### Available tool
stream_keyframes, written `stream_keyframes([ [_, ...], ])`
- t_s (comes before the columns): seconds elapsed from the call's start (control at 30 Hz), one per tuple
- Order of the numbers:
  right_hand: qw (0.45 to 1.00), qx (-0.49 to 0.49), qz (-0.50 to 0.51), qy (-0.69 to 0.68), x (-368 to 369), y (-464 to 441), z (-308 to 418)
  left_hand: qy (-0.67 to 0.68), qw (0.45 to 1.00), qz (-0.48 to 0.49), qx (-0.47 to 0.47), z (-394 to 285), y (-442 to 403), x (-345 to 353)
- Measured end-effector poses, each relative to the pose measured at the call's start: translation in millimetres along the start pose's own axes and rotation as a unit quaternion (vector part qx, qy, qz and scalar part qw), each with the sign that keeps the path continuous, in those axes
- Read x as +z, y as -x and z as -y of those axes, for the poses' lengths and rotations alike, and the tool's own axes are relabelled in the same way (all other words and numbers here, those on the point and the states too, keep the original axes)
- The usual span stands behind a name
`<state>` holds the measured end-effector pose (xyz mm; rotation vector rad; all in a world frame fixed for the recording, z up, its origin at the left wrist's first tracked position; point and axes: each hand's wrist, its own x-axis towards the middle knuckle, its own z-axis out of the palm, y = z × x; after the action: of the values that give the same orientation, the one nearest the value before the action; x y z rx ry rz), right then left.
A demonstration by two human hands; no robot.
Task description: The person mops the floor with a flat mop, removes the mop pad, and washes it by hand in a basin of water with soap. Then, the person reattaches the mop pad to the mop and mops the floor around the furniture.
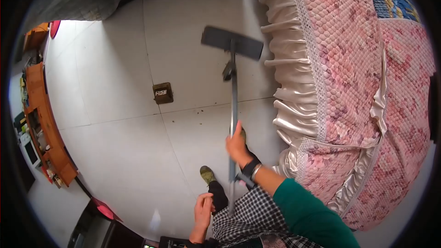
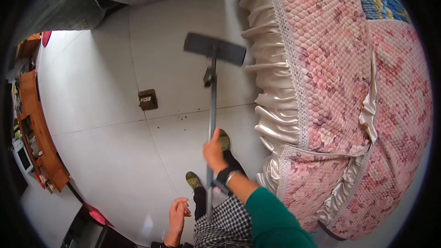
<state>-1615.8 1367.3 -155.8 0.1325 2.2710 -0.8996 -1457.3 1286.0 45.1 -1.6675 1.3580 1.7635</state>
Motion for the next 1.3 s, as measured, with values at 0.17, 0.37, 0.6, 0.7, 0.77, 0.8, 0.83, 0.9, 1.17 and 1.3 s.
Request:
stream_keyframes([
  [0.17,0.970,0.205,0.097,-0.089,100.4,164.6,-12.8,-0.377,0.917,-0.024,0.128,66.9,108.8,-57.6],
  [0.37,0.959,0.236,0.097,-0.122,42.5,166.5,17.1,-0.349,0.935,0.049,-0.024,120.2,160.3,-66.8],
  [0.6,0.974,0.171,-0.106,-0.105,-25.1,-61.5,-2.8,-0.055,0.957,0.279,-0.057,35.6,-65.0,45.9],
  [0.7,0.983,0.115,-0.121,-0.072,-73.1,-133.0,-26.5,0.125,0.897,0.384,-0.178,6.3,-124.0,102.6],
  [0.77,0.981,0.137,-0.097,-0.093,-87.9,-120.4,-22.9,0.160,0.878,0.404,-0.203,38.8,-125.5,116.0],
  [0.8,0.982,0.132,-0.103,-0.088,-82.6,-113.1,-34.8,0.172,0.872,0.402,-0.218,54.9,-123.2,115.4],
  [0.83,0.982,0.128,-0.110,-0.083,-75.2,-103.3,-49.0,0.161,0.877,0.397,-0.217,72.1,-118.1,108.8],
  [0.9,0.981,0.144,-0.101,-0.087,-48.4,-67.0,-75.6,0.125,0.885,0.392,-0.217,104.7,-104.8,77.9],
  [1.17,0.959,0.225,-0.104,-0.137,83.0,88.7,-83.3,0.053,0.903,0.333,-0.266,176.1,-34.2,-100.1],
  [1.3,0.958,0.234,-0.003,-0.165,163.3,196.0,-49.1,0.080,0.921,0.260,-0.278,237.1,37.3,-197.2],
])
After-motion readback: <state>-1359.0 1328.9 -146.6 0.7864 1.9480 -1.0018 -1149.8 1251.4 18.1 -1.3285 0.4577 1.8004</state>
